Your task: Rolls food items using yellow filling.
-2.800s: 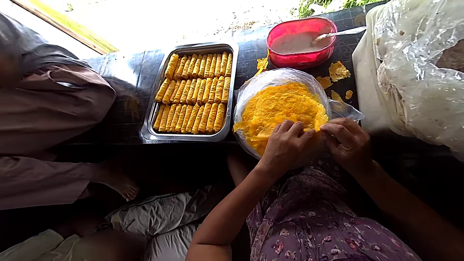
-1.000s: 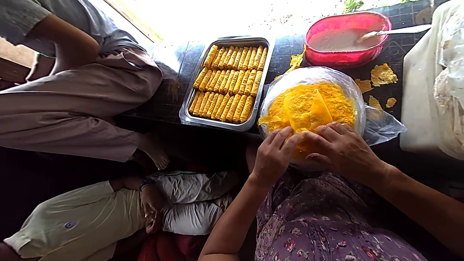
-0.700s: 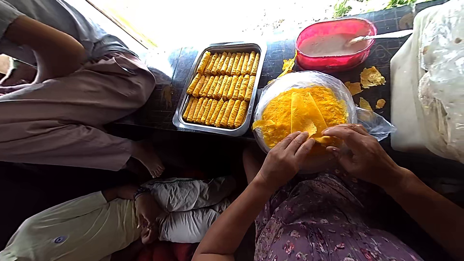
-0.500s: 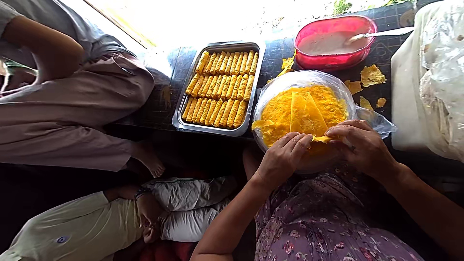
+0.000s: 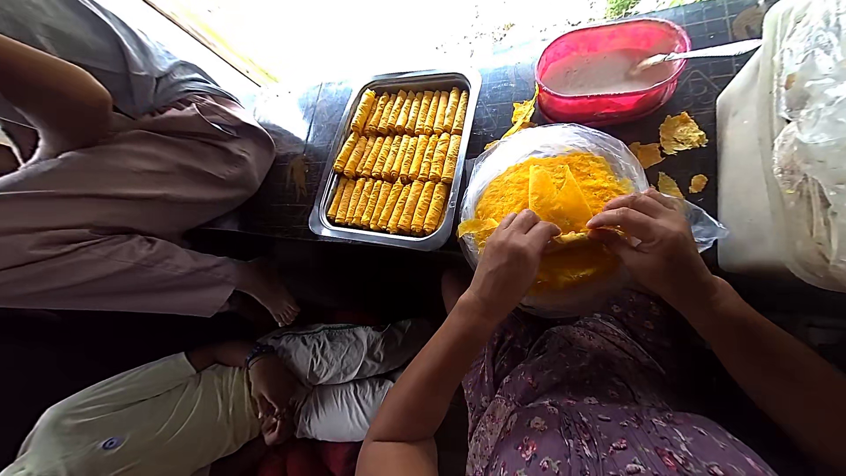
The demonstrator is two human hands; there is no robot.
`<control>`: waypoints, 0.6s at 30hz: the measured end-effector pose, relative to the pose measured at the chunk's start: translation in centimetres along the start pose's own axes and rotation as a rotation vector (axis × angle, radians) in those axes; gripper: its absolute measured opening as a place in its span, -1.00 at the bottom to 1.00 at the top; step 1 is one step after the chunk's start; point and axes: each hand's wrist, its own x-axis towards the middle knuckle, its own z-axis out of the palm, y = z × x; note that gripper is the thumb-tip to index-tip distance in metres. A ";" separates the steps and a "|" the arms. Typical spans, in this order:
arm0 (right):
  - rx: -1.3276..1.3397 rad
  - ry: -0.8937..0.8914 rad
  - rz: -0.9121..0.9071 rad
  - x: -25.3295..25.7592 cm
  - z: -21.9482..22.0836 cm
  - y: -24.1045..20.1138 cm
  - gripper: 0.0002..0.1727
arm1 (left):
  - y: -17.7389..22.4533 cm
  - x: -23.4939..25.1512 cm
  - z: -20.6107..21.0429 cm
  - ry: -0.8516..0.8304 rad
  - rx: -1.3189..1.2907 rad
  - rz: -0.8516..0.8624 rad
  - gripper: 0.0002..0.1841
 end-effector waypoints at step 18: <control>0.132 -0.063 0.080 1.8 0.7 1.6 -0.83 | -1.4 1.4 -0.8 -0.047 0.050 0.027 -0.87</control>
